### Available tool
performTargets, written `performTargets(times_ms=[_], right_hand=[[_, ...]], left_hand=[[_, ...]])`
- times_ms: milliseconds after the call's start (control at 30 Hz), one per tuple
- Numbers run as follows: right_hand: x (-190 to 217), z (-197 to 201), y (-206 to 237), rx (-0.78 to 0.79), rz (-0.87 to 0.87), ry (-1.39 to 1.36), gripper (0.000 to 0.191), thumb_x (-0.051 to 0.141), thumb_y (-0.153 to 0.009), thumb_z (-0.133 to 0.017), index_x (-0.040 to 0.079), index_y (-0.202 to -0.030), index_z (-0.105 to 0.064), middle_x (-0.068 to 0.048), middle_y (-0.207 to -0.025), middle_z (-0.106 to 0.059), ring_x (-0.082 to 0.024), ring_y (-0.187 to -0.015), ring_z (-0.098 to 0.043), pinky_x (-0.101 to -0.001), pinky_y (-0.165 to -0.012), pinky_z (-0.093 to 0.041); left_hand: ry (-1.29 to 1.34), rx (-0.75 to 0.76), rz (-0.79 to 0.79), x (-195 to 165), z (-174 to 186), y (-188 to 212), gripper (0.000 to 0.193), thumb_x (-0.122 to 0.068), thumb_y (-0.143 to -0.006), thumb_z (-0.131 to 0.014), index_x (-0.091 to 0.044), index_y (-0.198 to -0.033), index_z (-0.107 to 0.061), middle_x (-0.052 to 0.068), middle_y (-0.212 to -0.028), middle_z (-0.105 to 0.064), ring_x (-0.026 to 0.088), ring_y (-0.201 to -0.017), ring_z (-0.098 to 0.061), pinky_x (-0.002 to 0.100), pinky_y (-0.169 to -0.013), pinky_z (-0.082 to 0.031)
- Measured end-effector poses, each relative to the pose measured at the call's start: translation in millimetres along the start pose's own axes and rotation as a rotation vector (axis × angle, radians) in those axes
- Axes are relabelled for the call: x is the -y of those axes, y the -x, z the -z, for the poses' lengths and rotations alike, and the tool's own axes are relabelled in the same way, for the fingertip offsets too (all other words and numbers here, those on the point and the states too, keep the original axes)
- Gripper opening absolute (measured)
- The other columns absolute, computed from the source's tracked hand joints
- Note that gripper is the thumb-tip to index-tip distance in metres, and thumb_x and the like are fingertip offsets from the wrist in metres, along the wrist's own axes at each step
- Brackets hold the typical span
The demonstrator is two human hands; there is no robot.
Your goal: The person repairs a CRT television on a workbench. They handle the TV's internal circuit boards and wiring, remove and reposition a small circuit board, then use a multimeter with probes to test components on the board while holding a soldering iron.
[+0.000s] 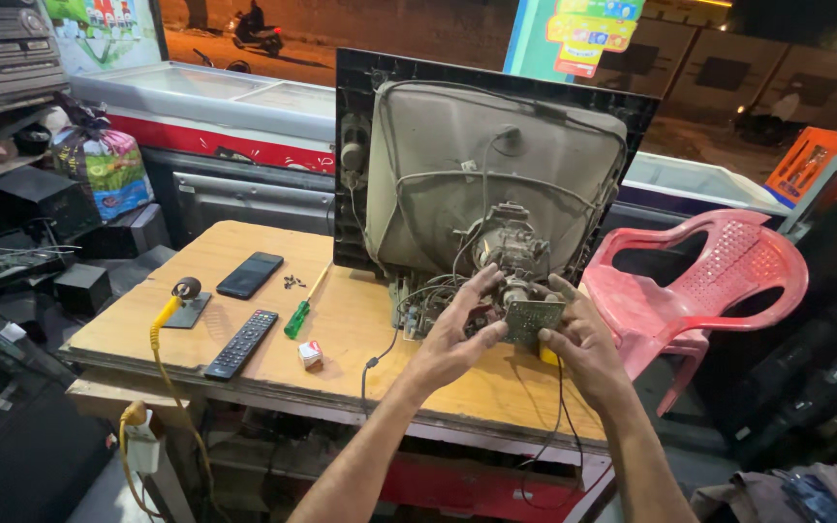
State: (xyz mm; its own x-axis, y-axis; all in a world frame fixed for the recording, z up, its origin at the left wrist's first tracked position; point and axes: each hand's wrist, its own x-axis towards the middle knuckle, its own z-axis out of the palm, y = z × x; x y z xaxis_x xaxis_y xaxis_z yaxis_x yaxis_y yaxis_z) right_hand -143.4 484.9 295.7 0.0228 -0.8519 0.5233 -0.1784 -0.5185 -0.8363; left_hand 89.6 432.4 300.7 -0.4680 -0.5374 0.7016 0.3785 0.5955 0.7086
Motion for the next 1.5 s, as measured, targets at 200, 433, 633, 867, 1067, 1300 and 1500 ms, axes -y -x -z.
performTargets(times_ms=[200, 433, 633, 867, 1067, 1300, 1500], right_hand=[[-6, 2, 0, 0.004, 0.002, -0.082, 0.078, 0.012, -0.091, -0.072, -0.004, -0.156, -0.033, -0.005, -0.148, -0.053, -0.016, -0.126, -0.055, -0.0328, -0.106, -0.044], [11, -1, 0, -0.006, -0.066, 0.04, 0.084, 0.011, -0.09, -0.071, 0.002, -0.163, -0.029, -0.012, -0.123, -0.069, -0.016, -0.105, -0.062, -0.0292, -0.089, -0.047], [29, -8, -1, 0.017, -0.065, 0.023, 0.083, 0.004, -0.089, -0.067, 0.002, -0.161, -0.027, -0.012, -0.127, -0.07, -0.016, -0.112, -0.064, -0.029, -0.096, -0.049], [31, -11, 0, 0.022, -0.137, -0.007, 0.082, 0.001, -0.092, -0.062, 0.006, -0.162, -0.021, -0.012, -0.138, -0.063, -0.017, -0.121, -0.06, -0.0292, -0.101, -0.047], [13, -9, -3, 0.042, -0.022, -0.136, 0.083, -0.001, -0.092, -0.063, 0.004, -0.163, -0.02, -0.011, -0.144, -0.058, -0.018, -0.126, -0.057, -0.0308, -0.104, -0.045], [-1, -6, -4, 0.046, 0.015, -0.172, 0.085, -0.003, -0.091, -0.063, 0.004, -0.164, -0.02, -0.013, -0.147, -0.055, -0.019, -0.13, -0.055, -0.0312, -0.108, -0.044], [-3, -4, -5, 0.05, -0.002, -0.185, 0.087, -0.002, -0.089, -0.063, 0.006, -0.162, -0.017, -0.009, -0.145, -0.057, -0.016, -0.129, -0.056, -0.0295, -0.106, -0.045]], left_hand=[[0.051, -0.011, 0.015, 4, -1, 0, 0.078, -0.008, -0.098, -0.066, -0.006, -0.164, -0.025, 0.015, -0.162, -0.043, 0.022, -0.146, -0.044, 0.034, -0.117, -0.041], [0.14, 0.011, 0.068, 13, -1, -3, 0.08, -0.006, -0.096, -0.066, -0.007, -0.163, -0.022, 0.013, -0.162, -0.041, 0.022, -0.136, -0.05, 0.034, -0.115, -0.042], [0.133, -0.031, 0.062, 11, -3, -4, 0.078, -0.004, -0.097, -0.064, -0.006, -0.163, -0.023, 0.016, -0.159, -0.044, 0.022, -0.136, -0.051, 0.034, -0.114, -0.042], [0.164, -0.062, 0.061, 6, -9, -5, 0.077, 0.0, -0.098, -0.06, -0.006, -0.164, -0.02, 0.018, -0.159, -0.044, 0.023, -0.14, -0.048, 0.034, -0.115, -0.04], [0.112, -0.062, 0.034, 1, -10, -3, 0.076, 0.001, -0.099, -0.059, -0.005, -0.163, -0.02, 0.018, -0.159, -0.044, 0.023, -0.141, -0.048, 0.033, -0.116, -0.04], [0.133, -0.062, 0.049, -2, -10, -2, 0.076, 0.003, -0.098, -0.058, -0.004, -0.163, -0.02, 0.016, -0.159, -0.044, 0.021, -0.139, -0.048, 0.032, -0.116, -0.039], [0.124, -0.075, -0.02, 14, -11, -3, 0.073, 0.0, -0.102, -0.057, -0.003, -0.165, -0.02, 0.016, -0.16, -0.044, 0.021, -0.143, -0.047, 0.032, -0.119, -0.037]])
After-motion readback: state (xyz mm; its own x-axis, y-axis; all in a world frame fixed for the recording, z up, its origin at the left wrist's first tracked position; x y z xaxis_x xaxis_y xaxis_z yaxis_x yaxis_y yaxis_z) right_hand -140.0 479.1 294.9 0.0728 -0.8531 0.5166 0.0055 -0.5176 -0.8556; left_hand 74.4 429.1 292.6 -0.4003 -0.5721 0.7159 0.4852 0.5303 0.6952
